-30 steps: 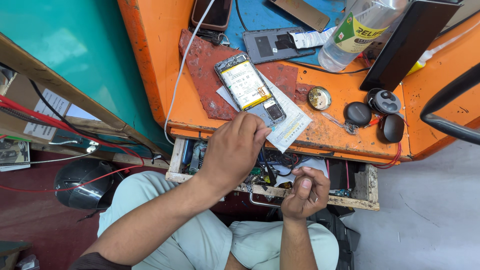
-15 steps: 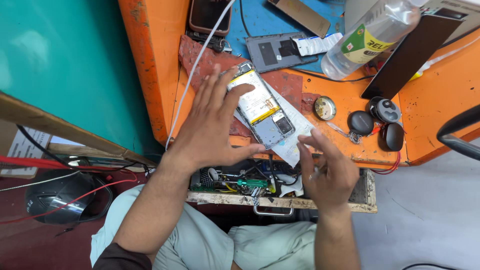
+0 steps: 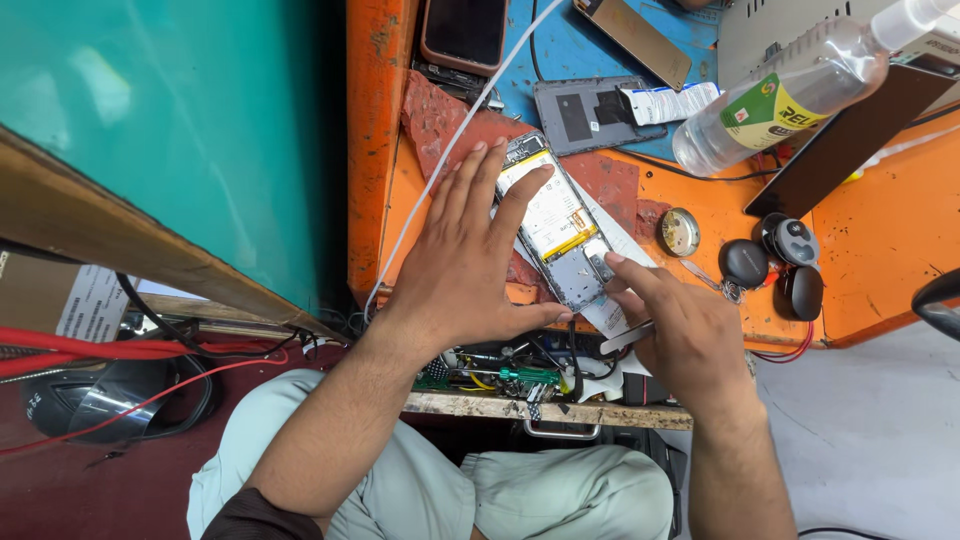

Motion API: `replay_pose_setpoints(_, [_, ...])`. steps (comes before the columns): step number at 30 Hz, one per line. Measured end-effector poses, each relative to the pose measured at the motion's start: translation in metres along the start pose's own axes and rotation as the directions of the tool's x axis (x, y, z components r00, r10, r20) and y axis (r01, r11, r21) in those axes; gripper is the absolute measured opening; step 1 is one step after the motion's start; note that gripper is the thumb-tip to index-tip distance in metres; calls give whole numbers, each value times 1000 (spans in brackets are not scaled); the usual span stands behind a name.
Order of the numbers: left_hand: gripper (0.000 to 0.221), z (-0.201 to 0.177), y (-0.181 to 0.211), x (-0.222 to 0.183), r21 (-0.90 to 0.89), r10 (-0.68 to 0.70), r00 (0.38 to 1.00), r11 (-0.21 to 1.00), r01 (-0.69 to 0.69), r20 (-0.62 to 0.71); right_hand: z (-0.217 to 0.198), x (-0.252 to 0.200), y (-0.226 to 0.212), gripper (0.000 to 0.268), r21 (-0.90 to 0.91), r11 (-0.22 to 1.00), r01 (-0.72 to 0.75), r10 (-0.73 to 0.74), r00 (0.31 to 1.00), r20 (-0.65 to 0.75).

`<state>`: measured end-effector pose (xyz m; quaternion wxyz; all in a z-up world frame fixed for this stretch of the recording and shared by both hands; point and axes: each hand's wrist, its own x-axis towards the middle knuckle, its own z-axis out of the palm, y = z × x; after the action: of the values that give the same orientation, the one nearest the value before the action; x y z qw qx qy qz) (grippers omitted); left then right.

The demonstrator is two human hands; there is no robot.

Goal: The person pries a small component from a disassembled mobile phone using a metal tool, then positions the component on a white surface to peel off a backing or layer.

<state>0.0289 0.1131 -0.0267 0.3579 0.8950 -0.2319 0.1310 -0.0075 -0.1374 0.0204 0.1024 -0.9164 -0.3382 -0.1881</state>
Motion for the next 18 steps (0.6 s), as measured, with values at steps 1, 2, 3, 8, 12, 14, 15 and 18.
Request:
replay_pose_setpoints(1, [125, 0, 0, 0, 3, 2, 1000, 1000, -2, 1, -1, 2, 3, 57, 42, 999, 15, -15, 1000, 12])
replay_pose_setpoints(2, [124, 0, 0, -1, 14, 3, 1000, 1000, -3, -3, 0, 3, 5, 54, 81, 997, 13, -14, 1000, 13])
replay_pose_setpoints(3, [124, 1, 0, -2, 25, 5, 1000, 1000, -5, -7, 2, 4, 7, 51, 121, 993, 11, -13, 1000, 15])
replay_pose_setpoints(8, [123, 0, 0, -2, 35, 10, 1000, 999, -9, -26, 13, -7, 15, 53, 132, 991, -6, -3, 998, 68])
replay_pose_setpoints(12, [122, 1, 2, 0, 28, 2, 1000, 1000, -1, -29, 37, -18, 18, 38, 150, 989, 4, 13, 994, -108])
replay_pose_setpoints(14, [118, 2, 2, 0, 31, -6, 1000, 1000, 7, -31, 45, -23, 18, 31, 205, 979, -12, 50, 982, -182])
replay_pose_setpoints(15, [115, 3, 2, 1, 34, -11, 999, 999, 12, -31, 47, -26, 18, 29, 248, 968, -44, 92, 978, -188])
replay_pose_setpoints(18, [111, 3, 3, 1, 41, -22, 999, 999, 23, -30, 47, -38, 14, 24, 329, 940, -91, 162, 967, -195])
